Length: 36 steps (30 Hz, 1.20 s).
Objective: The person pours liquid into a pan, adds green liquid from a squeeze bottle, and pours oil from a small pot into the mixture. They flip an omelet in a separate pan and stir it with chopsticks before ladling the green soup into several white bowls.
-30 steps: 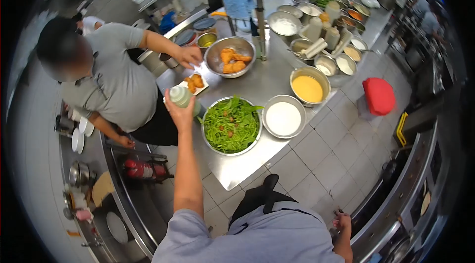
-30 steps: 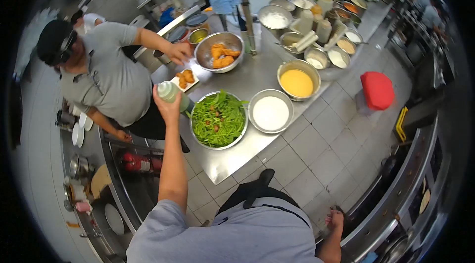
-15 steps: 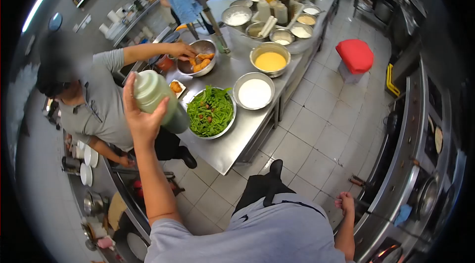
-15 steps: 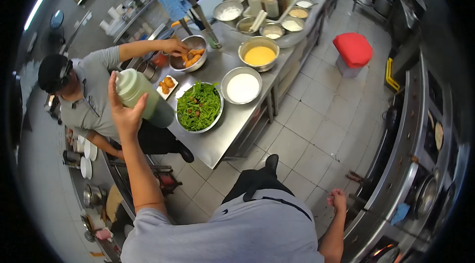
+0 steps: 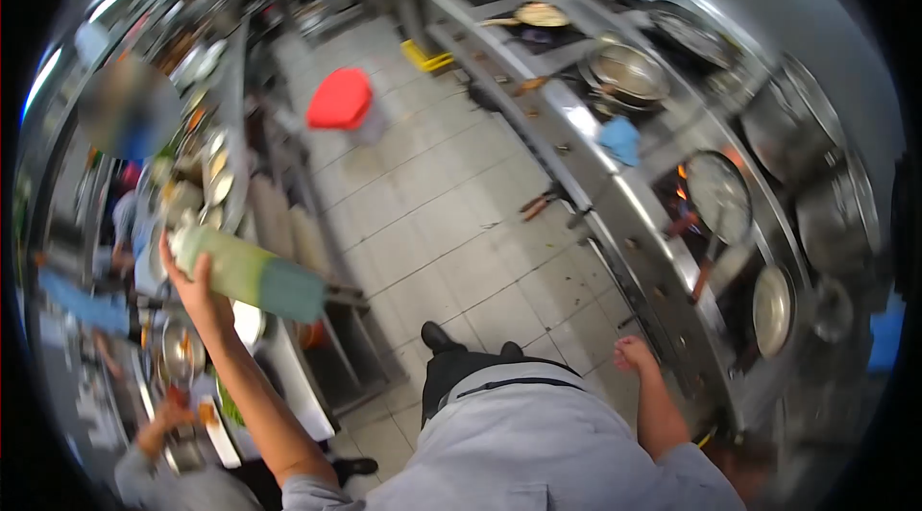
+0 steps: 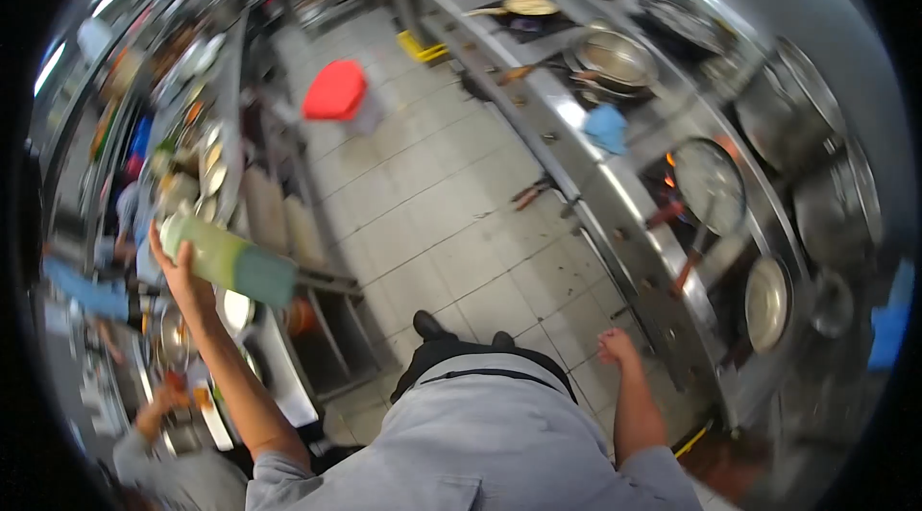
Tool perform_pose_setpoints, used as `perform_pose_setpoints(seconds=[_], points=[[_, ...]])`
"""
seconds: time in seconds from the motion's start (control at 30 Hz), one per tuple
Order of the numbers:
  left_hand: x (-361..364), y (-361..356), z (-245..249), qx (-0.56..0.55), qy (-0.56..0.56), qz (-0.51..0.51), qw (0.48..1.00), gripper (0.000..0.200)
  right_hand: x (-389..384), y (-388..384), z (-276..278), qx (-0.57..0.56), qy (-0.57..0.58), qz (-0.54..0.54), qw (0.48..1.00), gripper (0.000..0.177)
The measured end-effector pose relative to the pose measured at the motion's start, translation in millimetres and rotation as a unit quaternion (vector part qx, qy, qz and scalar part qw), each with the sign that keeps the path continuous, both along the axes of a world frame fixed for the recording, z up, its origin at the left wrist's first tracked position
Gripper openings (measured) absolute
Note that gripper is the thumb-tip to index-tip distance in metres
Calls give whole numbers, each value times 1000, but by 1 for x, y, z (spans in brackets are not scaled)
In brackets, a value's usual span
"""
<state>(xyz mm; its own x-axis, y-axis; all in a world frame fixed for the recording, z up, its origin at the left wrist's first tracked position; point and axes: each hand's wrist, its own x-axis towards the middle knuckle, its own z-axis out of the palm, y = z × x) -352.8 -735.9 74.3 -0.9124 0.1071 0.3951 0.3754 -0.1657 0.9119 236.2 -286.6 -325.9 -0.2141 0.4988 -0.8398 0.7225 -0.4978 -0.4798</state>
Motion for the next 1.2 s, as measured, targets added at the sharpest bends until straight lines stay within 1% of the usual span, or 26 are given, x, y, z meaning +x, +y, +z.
perform_pose_setpoints(seconds=[0.07, 0.13, 0.2, 0.27, 0.3, 0.37, 0.4, 0.47, 0.53, 0.57, 0.6, 0.63, 0.67, 0.7, 0.73, 0.77, 0.8, 0.83, 0.9, 0.97, 1.0, 1.07, 1.1, 1.13, 1.17, 1.2], points=[[-54, 13, -48, 179, -86, 75, 977, 65, 41, -13, 6, 5, 6, -70, 998, 22], [-124, 4, -135, 233, -215, -21, 948, 53, 80, -31, 0, -7, 0, -123, 992, 23], [-115, 69, -184, 230, -317, -17, 920, 48, 105, -63, -1, -13, 7, -162, 987, 23], [-47, 145, -184, 167, -395, -53, 902, 55, 119, -89, 0, -19, 12, -194, 981, 24], [-31, 175, -188, 164, -397, -65, 901, 55, 120, -102, 0, -43, 10, -195, 980, 24], [-19, 222, -194, 173, -357, -39, 917, 68, 117, -118, 6, -67, 8, -193, 979, 25], [-20, 241, -189, 175, -356, -42, 917, 68, 115, -122, 10, -59, 25, -215, 974, 25], [-31, 279, -174, 131, -290, -45, 947, 81, 102, -123, 16, -53, 45, -239, 968, 26], [-35, 328, -189, 31, -183, -95, 978, 84, 82, -111, 36, -23, 88, -332, 939, 34], [-11, 355, -181, -14, -115, -114, 987, 84, 69, -99, 54, -19, 89, -331, 939, 34], [24, 384, -174, -58, -47, -134, 988, 85, 54, -84, 77, -2, 188, -390, 902, 39], [49, 408, -173, -25, -107, -221, 969, 84, 39, -68, 100, 13, 283, -443, 850, 44], [68, 433, -180, -32, -62, -278, 958, 83, 26, -51, 120, 34, 354, -441, 824, 49], [94, 458, -170, -61, 19, -286, 956, 85, 14, -34, 141, 56, 421, -438, 792, 54], [123, 478, -148, -19, -79, -382, 921, 84, -1, -18, 163, 72, 431, -449, 779, 57], [135, 510, -165, -11, 9, -391, 920, 82, -16, -2, 185, 90, 440, -462, 765, 60], [149, 535, -171, -52, 71, -395, 915, 80, -33, 12, 206, 99, 456, -462, 755, 61], [169, 550, -152, -68, 174, -377, 907, 81, -45, 22, 222, 107, 470, -463, 744, 62], [194, 590, -150, -82, 197, -427, 879, 81, -48, 43, 227, 94, 475, -443, 755, 56], [215, 628, -151, -77, 217, -461, 857, 81, -32, 68, 196, 53, 530, -438, 724, 44], [221, 644, -155, -72, 237, -468, 848, 81, -31, 81, 206, 6, 537, -451, 713, 32], [229, 672, -166, -70, 270, -466, 840, 80, -39, 97, 226, 68, 424, -474, 769, 27], [231, 682, -171, -68, 276, -458, 842, 80, -36, 102, 233, 76, 419, -485, 764, 27], [232, 691, -179, -68, 281, -448, 846, 80, -33, 107, 240, 115, 329, -425, 835, 33], [231, 697, -188, -86, 285, -446, 844, 87, -32, 108, 247, 147, 230, -355, 894, 39], [230, 702, -197, -84, 278, -451, 844, 87, -38, 101, 259, 148, 223, -358, 895, 39]])
